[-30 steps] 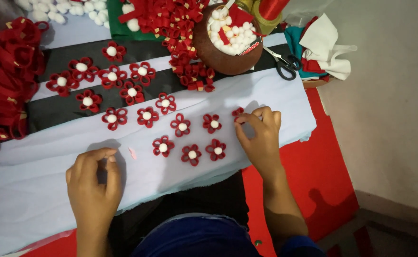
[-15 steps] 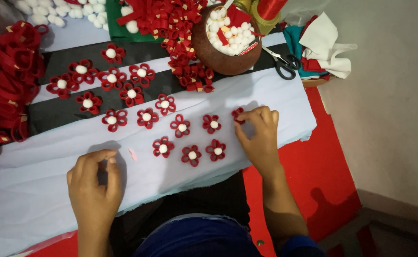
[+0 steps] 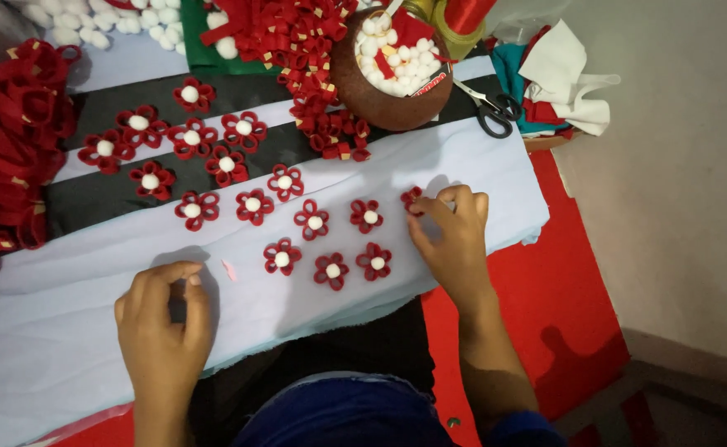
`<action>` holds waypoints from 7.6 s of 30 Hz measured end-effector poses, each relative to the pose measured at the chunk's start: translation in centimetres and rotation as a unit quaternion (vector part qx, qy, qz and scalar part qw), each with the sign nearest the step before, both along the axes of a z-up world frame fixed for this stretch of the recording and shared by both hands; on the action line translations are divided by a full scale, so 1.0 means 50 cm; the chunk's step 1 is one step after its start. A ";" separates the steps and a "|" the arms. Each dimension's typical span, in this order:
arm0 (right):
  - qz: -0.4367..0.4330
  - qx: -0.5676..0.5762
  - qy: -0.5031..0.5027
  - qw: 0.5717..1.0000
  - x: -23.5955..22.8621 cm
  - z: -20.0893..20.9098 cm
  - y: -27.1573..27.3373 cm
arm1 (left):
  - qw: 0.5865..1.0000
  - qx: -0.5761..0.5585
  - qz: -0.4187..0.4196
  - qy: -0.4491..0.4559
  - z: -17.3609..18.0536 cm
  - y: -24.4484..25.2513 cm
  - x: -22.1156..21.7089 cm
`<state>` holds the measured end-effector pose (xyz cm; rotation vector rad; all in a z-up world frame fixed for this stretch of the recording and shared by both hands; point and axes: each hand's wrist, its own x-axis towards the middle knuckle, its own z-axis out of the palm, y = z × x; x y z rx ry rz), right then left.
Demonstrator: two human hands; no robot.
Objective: Organizing and arranging small red decorative floral elements into patterns on a white fabric surface.
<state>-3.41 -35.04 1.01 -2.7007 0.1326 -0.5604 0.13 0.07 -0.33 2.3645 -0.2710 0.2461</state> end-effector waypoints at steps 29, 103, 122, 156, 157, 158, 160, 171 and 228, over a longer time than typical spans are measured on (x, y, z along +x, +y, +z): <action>-0.039 0.062 -0.032 0.997 -0.021 0.000 -0.021 | 1.000 -0.004 0.003 -0.001 0.001 -0.001 -0.002; 0.168 -0.052 -0.083 0.981 0.342 0.139 -0.114 | 1.000 -0.006 0.027 -0.010 -0.033 0.009 0.010; 0.032 0.151 0.031 0.988 0.015 0.007 -0.046 | 1.000 -0.013 0.013 -0.007 -0.018 0.008 -0.001; -0.149 0.291 -0.132 0.936 -0.003 -0.086 -0.106 | 0.968 -0.207 0.015 0.141 0.071 0.028 0.022; -0.142 0.293 -0.130 0.937 -0.003 -0.082 -0.098 | 0.968 -0.207 0.022 0.139 0.075 0.037 0.030; -0.152 0.276 -0.128 0.940 -0.002 -0.079 -0.091 | 0.977 -0.184 -0.015 0.110 0.079 0.046 0.038; -0.158 0.262 -0.126 0.944 0.000 -0.078 -0.083 | 0.983 -0.159 -0.047 0.078 0.104 0.058 0.061; -0.159 0.178 -0.181 0.954 0.003 -0.084 -0.069 | 0.932 0.071 -0.087 -0.344 0.089 0.059 0.308; 0.261 0.285 0.198 0.901 0.266 0.173 0.191 | 0.929 -0.072 -0.159 -0.325 0.100 0.089 0.291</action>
